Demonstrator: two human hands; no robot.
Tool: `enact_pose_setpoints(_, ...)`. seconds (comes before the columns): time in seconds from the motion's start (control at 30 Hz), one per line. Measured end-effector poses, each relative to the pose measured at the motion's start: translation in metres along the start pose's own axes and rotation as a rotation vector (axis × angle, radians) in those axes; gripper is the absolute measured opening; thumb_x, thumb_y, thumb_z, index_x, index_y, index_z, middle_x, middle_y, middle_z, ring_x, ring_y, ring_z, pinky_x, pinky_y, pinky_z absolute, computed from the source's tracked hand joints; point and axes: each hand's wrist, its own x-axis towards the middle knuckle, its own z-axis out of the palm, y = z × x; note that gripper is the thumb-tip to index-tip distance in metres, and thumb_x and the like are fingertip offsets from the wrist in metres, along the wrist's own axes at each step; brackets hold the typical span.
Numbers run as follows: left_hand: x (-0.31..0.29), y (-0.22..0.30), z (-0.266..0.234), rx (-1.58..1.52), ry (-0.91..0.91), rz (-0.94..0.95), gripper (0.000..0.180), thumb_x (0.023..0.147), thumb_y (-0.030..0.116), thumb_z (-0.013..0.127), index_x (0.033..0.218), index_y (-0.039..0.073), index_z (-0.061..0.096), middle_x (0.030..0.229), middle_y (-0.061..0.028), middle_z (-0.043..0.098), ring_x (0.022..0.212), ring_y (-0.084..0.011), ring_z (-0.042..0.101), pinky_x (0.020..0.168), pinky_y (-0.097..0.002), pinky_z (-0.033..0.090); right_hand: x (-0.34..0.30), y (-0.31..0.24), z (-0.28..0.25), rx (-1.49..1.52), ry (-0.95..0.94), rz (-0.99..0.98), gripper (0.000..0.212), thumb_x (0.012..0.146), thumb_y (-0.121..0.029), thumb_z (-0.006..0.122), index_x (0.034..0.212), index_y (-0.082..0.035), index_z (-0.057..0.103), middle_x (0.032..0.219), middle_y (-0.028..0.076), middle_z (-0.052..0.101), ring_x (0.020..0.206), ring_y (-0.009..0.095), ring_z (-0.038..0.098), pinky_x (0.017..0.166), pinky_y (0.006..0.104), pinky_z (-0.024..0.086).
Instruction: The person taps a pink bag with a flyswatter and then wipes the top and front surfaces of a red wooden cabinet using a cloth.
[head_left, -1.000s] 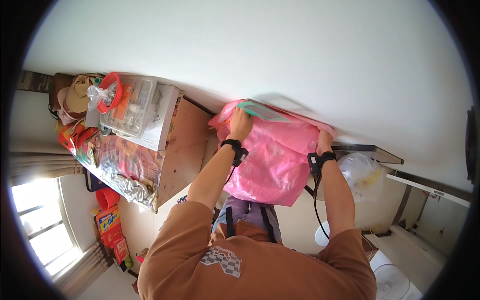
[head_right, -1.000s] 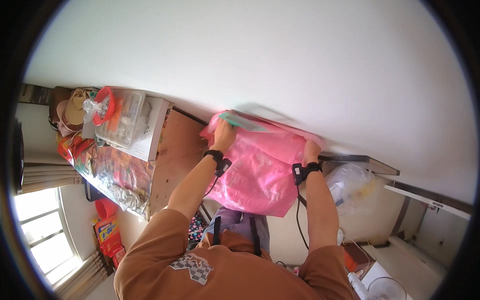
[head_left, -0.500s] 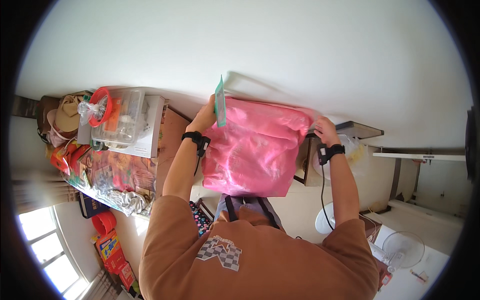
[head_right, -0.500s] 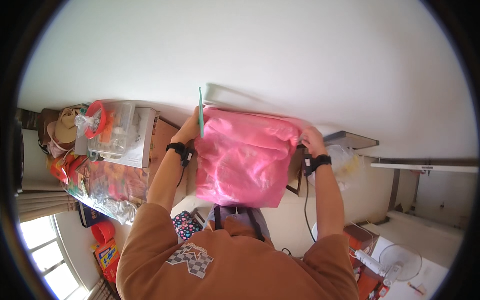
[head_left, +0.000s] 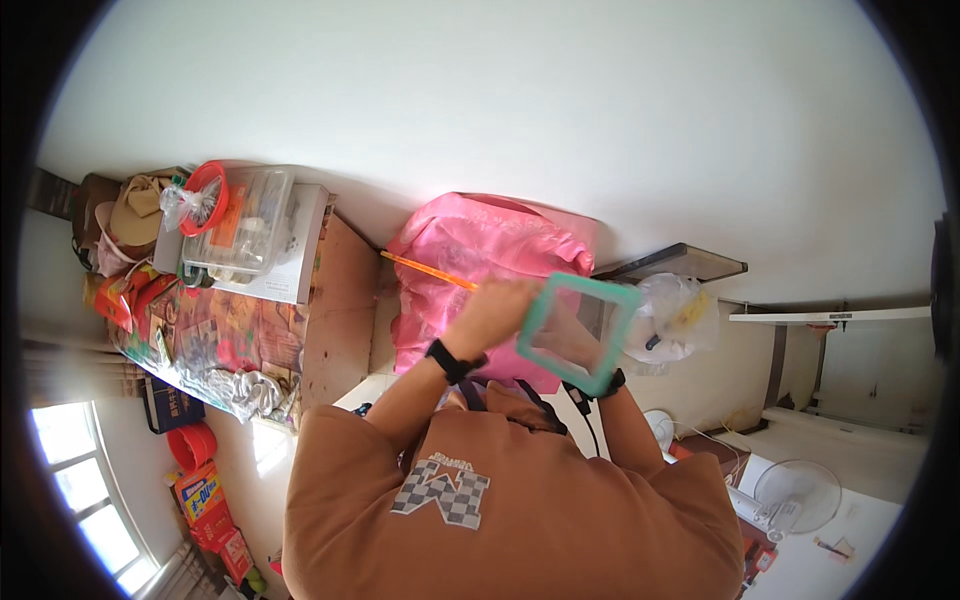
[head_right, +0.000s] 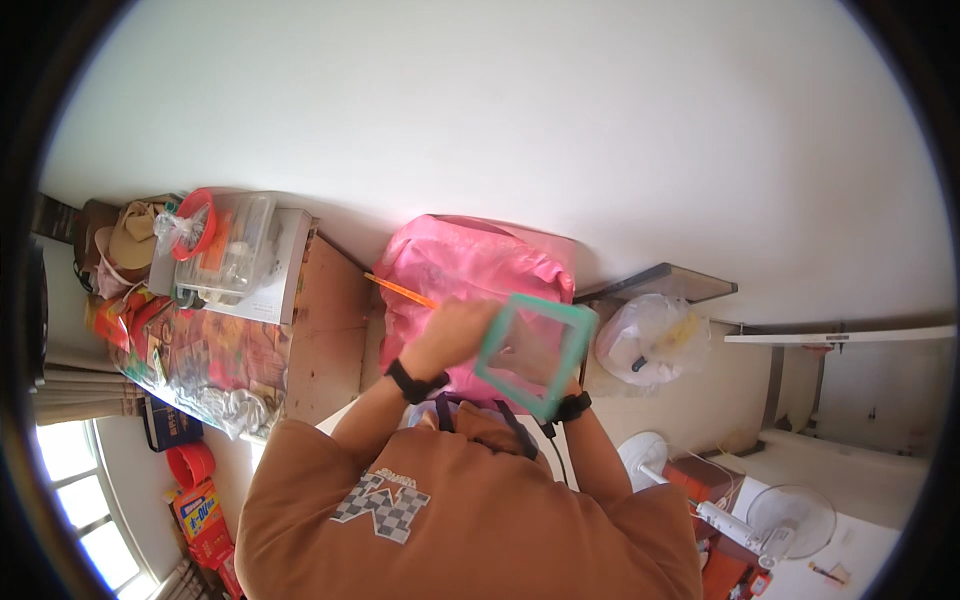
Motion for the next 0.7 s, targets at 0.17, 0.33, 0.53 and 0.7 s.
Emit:
enact_pose_setpoints(0.17, 0.012, 0.078, -0.018, -0.073, 0.175, 0.332, 0.018, 0.076, 0.015, 0.055, 0.091, 0.006, 0.058, 0.085, -0.0105, 0.061, 0.084, -0.0268, 0.061, 0.077, -0.0389, 0.048, -0.025, -0.026, 0.006, 0.211, 0.113, -0.170, 0.049, 0.078, -0.008, 0.068, 0.122, -0.001, 0.049, 0.094, 0.010, 0.061, 0.081, 0.016, 0.059, 0.071, 0.0274, 0.048)
enact_pose_setpoints(0.33, 0.017, 0.112, -0.051, -0.145, 0.157, 0.480, 0.019, 0.073, 0.013, 0.057, 0.088, 0.003, 0.057, 0.081, -0.0093, 0.059, 0.081, -0.0263, 0.060, 0.075, -0.0373, 0.048, -0.042, -0.043, -0.004, 0.409, 0.214, -0.317, 0.048, 0.077, -0.010, 0.071, 0.120, -0.001, 0.051, 0.092, 0.010, 0.062, 0.082, 0.016, 0.059, 0.072, 0.0276, 0.048)
enact_pose_setpoints(0.53, 0.013, 0.187, -0.075, -0.179, -0.130, 0.634, 0.026, 0.068, 0.016, 0.060, 0.089, 0.002, 0.056, 0.072, -0.0055, 0.052, 0.078, -0.0247, 0.058, 0.076, -0.0406, 0.044, -0.042, -0.075, -0.020, -0.367, 0.055, -0.918, 0.035, 0.079, -0.013, 0.070, 0.110, 0.000, 0.058, 0.090, 0.012, 0.061, 0.081, 0.019, 0.059, 0.070, 0.0296, 0.048)
enact_pose_setpoints(0.7, 0.023, 0.190, -0.106, -0.128, 0.338, 0.704, 0.032, 0.067, 0.018, 0.062, 0.095, 0.004, 0.057, 0.092, -0.0095, 0.055, 0.090, -0.0253, 0.055, 0.086, -0.0417, 0.040, -0.062, -0.095, -0.016, -0.268, 0.467, -0.846, 0.023, 0.086, -0.017, 0.062, 0.100, 0.001, 0.061, 0.082, 0.011, 0.060, 0.072, 0.021, 0.057, 0.064, 0.0296, 0.046)
